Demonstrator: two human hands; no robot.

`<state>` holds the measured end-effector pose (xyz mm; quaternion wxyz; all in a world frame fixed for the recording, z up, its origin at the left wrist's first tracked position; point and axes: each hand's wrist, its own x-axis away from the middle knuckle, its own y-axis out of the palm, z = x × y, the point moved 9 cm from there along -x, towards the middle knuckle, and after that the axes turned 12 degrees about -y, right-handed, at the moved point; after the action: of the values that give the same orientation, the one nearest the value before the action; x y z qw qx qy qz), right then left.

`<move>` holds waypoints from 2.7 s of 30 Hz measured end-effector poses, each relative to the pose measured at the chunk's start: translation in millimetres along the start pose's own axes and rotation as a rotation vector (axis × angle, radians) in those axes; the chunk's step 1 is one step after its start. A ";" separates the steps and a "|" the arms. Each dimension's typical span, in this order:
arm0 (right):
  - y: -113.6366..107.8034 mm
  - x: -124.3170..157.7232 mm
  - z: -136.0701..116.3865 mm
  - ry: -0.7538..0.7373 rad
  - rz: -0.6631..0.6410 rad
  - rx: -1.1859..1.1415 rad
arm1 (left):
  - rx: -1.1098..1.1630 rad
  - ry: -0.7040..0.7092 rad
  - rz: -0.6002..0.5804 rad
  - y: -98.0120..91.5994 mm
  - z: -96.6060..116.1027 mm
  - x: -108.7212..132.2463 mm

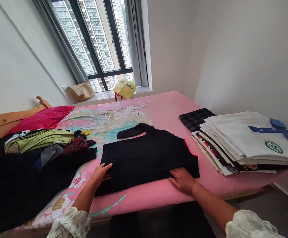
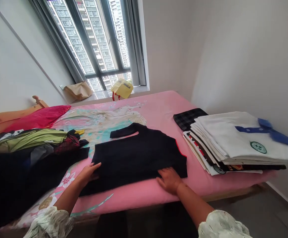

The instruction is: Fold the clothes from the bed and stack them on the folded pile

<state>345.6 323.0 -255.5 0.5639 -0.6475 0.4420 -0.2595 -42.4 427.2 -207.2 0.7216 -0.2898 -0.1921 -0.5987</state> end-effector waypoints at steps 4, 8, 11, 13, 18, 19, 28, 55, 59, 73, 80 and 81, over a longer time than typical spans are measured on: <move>2.5 1.1 -0.1 -0.007 -0.014 0.018 | 0.064 0.144 -0.060 3.6 34.7 19.2; 1.9 1.2 -0.6 -0.009 0.003 0.036 | -0.054 0.220 0.029 -18.9 27.2 35.7; 1.4 0.4 -1.8 0.005 -0.022 0.057 | -0.199 0.131 0.155 -36.3 -15.1 30.8; 0.3 -0.1 -2.8 0.019 -0.045 0.070 | -0.220 0.119 0.181 -40.2 -37.2 25.2; -3.9 -0.5 -6.7 0.015 -0.053 0.083 | -0.215 0.155 0.215 -41.1 -53.3 15.1; -4.3 -0.3 -7.0 0.016 -0.052 0.088 | -0.212 0.161 0.217 -41.0 -53.5 13.9; -4.9 1.7 -9.4 0.072 -0.004 0.138 | -0.300 0.169 0.274 -40.2 -45.9 17.0; -65.4 60.6 7.0 0.556 0.920 -0.109 | -1.027 0.726 0.474 22.6 -46.6 64.9; -79.5 -25.9 -75.5 0.196 0.713 -0.231 | -1.049 0.917 0.363 56.9 -11.0 88.7; 5.4 -44.1 7.0 0.361 0.039 0.057 | -1.185 0.814 0.376 79.9 -51.4 38.7; 8.1 -49.4 0.0 0.370 -0.002 0.091 | -1.171 0.743 0.267 78.1 -51.0 36.5; 9.0 -49.1 -0.1 0.371 -0.009 0.094 | -1.164 0.723 0.220 76.6 -49.8 34.5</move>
<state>319.7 365.7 -256.1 0.5014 -0.5635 0.5228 -0.3972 36.1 377.8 -237.8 0.5240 -0.4300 0.4431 -0.5867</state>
